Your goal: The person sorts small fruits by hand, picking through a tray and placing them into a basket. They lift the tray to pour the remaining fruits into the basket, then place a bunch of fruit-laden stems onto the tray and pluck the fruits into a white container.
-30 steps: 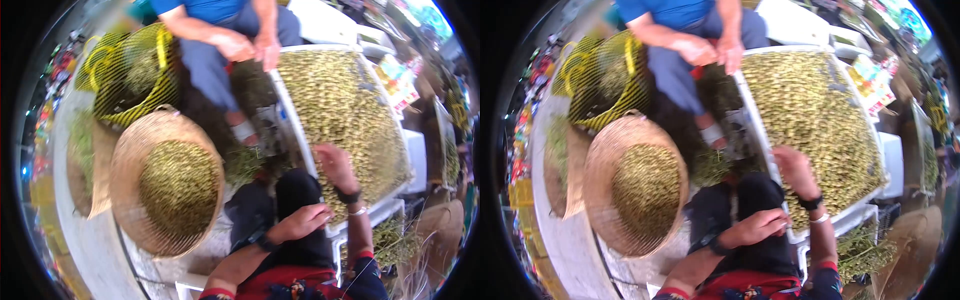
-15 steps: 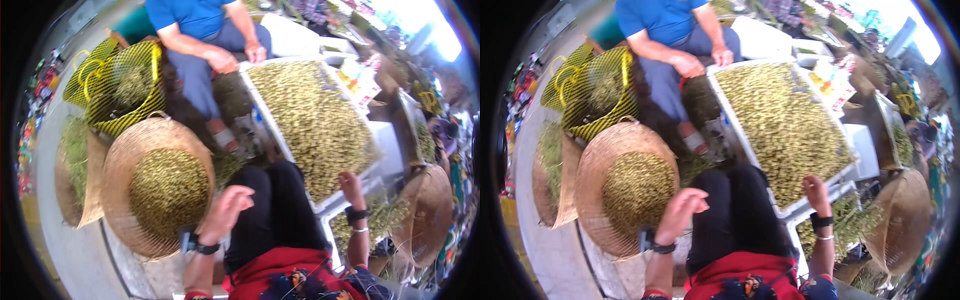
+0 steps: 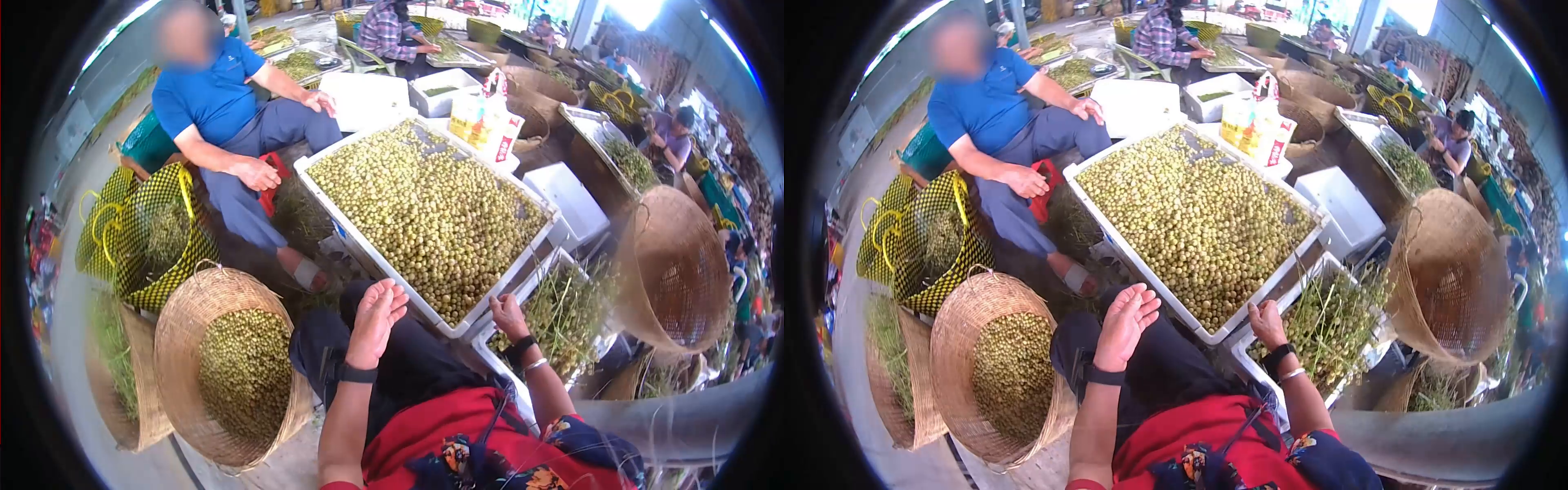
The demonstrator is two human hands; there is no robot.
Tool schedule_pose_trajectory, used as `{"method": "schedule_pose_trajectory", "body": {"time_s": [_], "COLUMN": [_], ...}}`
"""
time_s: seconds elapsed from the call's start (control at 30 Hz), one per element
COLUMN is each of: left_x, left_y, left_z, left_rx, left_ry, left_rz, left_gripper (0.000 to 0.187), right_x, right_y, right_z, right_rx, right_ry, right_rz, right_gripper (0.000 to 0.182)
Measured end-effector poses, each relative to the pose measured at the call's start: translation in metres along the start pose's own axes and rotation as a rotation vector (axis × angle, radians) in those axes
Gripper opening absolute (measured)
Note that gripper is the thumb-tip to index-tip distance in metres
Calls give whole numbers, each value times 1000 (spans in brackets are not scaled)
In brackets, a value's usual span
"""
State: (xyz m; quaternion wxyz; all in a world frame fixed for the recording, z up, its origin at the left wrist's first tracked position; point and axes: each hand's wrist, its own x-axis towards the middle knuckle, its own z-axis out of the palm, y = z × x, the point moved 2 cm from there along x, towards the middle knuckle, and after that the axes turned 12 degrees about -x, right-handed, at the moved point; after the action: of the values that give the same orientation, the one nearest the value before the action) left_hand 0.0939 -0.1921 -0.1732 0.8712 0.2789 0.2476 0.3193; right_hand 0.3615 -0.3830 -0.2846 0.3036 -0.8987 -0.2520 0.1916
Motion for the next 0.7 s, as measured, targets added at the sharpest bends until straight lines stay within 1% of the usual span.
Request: {"method": "schedule_pose_trajectory", "body": {"time_s": [0.07,0.1,0.13,0.2,0.27,0.3,0.33,0.4,0.43,0.47,0.5,0.53,0.6,0.67,0.7], "left_x": [6,1,-6,-17,-19,-18,-14,-8,-5,-1,2,3,2,4,8], "left_y": [-4,1,10,33,59,71,80,87,85,79,71,62,51,46,43], "left_z": [-4,-1,4,7,8,7,5,3,1,-1,-1,-4,-7,-6,-7], "left_rx": [-60,-61,-27,2,34,12,-16,-51,-60,-74,-42,-51,-42,-37,-25], "left_ry": [-6,-9,-8,-90,-114,-98,-118,-150,-145,-139,-95,-114,-135,-92,-71], "left_rz": [21,48,60,130,185,193,216,245,211,184,137,91,40,42,46], "left_gripper": [23,22,21,22,21,22,23,26,26,25,22,19,19,19,19], "right_x": [-7,-9,-1,5,20,14,12,13,13,20,41,62,98,136,152], "right_y": [-3,-10,-5,-3,3,-17,-23,-49,-71,-98,-117,-133,-174,-192,-193], "right_z": [1,-1,4,15,30,20,23,19,12,4,7,11,13,25,34], "right_rx": [-62,-55,-10,97,95,-97,-96,-305,-329,-445,-478,-506,-204,-74,-115], "right_ry": [-43,-9,-24,-59,-92,-35,-31,470,385,366,284,199,122,128,134], "right_rz": [98,117,135,132,119,69,76,-369,-285,-328,-420,-507,-797,-771,-726], "right_gripper": [45,48,52,55,56,49,49,37,29,20,16,13,13,16,18]}}
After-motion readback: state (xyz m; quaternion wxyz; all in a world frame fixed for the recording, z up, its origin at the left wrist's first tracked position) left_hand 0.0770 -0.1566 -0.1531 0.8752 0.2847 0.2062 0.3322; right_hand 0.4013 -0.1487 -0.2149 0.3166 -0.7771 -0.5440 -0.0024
